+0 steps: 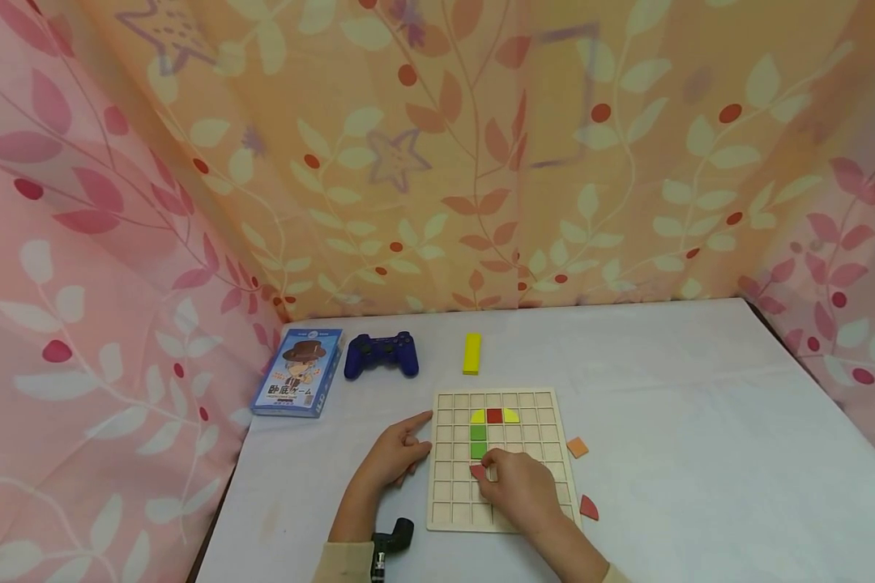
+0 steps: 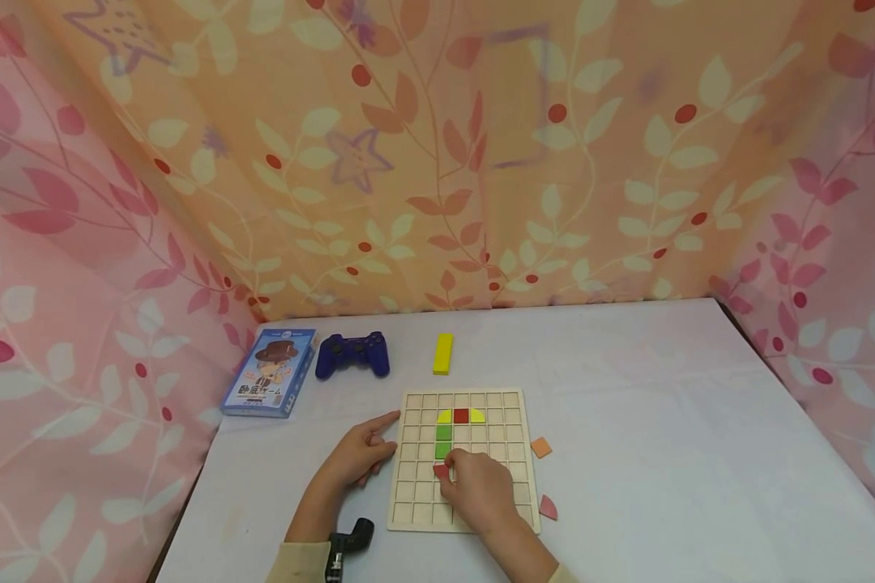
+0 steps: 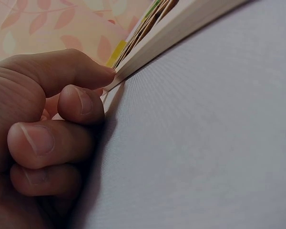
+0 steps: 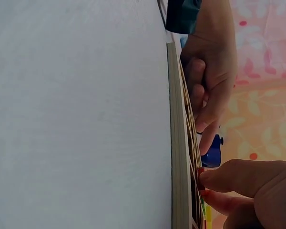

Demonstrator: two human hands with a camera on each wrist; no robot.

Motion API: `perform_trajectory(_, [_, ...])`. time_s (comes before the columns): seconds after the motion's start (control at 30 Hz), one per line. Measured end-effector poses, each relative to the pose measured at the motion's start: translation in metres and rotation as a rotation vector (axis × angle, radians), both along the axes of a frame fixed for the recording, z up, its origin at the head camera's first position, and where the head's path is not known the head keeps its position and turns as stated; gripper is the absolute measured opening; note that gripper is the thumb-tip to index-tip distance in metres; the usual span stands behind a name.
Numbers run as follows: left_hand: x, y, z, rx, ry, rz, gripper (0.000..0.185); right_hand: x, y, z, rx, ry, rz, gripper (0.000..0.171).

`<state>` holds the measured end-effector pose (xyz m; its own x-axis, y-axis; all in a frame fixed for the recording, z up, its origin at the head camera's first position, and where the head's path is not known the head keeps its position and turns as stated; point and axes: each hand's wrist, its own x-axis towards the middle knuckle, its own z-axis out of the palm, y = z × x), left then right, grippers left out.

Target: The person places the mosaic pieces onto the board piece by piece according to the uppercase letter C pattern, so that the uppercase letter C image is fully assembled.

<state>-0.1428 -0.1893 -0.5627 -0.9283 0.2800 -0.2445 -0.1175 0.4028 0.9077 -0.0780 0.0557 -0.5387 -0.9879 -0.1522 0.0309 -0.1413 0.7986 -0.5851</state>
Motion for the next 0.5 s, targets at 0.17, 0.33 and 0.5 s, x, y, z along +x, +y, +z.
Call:
perform_trajectory(0.17, [-0.0005,-0.0004,-0.0012,0.002,0.005,-0.003,0.06,-0.0003,-0.0002,-0.0023,-0.007,0.007,-0.021,0.015])
perform_trajectory(0.33, [-0.0007,-0.0007,-0.0019,0.003,0.007,-0.002,0.059,-0.0005,0.0017,-0.0053,-0.007,0.017,-0.034,0.018])
perform_trajectory(0.5, [-0.0005,-0.0002,-0.002,0.006,0.001,0.001,0.059,0.0002,0.0038,-0.0064,-0.019,-0.015,-0.054,0.018])
